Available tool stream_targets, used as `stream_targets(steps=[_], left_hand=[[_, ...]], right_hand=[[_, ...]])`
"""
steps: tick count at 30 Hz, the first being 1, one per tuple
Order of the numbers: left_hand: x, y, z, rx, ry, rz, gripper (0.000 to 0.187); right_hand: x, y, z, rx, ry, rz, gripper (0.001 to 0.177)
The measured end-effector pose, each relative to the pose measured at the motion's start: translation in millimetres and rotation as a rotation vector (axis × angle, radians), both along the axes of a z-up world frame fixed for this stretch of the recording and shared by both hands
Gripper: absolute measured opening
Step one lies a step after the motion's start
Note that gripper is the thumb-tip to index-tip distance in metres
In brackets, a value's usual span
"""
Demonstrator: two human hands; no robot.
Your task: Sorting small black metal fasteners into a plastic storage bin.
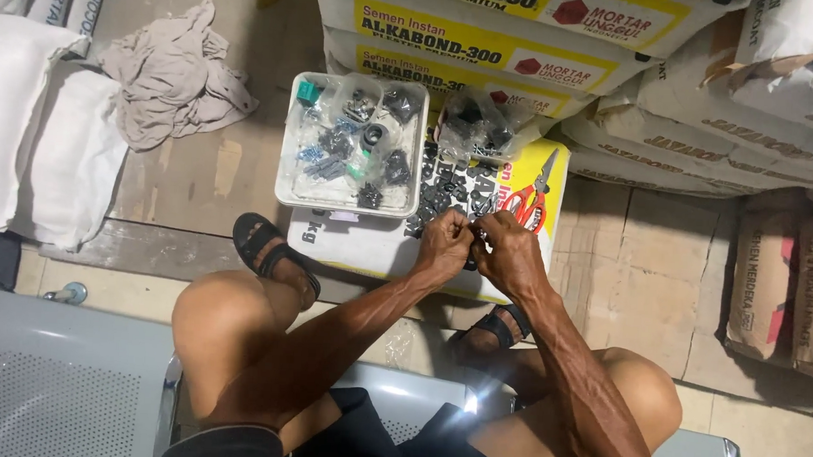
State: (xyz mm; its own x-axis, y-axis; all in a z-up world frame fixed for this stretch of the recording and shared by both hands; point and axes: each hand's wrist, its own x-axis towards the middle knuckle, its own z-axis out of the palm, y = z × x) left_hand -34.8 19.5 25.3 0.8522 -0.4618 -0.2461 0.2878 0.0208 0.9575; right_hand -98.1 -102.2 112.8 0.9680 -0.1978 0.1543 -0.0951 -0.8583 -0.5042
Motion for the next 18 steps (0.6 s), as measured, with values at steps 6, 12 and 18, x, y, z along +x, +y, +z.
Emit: stream_targets(steps=[6, 12, 18], left_hand=[[4, 0, 3, -0.022, -0.174, -0.114, 0.008], [10, 4, -25, 0.009, -0.303, -0.031, 0.018], [13, -8, -101, -0.324, 0.568, 0.154, 0.020]], right_hand=[[-6, -14, 34, 0.471, 0.268, -0.120, 0.014], [-7, -24, 81, 0.868, 0.337, -0.229, 0.006], [5, -70, -21, 0.127, 0.142, -0.174, 0.007]])
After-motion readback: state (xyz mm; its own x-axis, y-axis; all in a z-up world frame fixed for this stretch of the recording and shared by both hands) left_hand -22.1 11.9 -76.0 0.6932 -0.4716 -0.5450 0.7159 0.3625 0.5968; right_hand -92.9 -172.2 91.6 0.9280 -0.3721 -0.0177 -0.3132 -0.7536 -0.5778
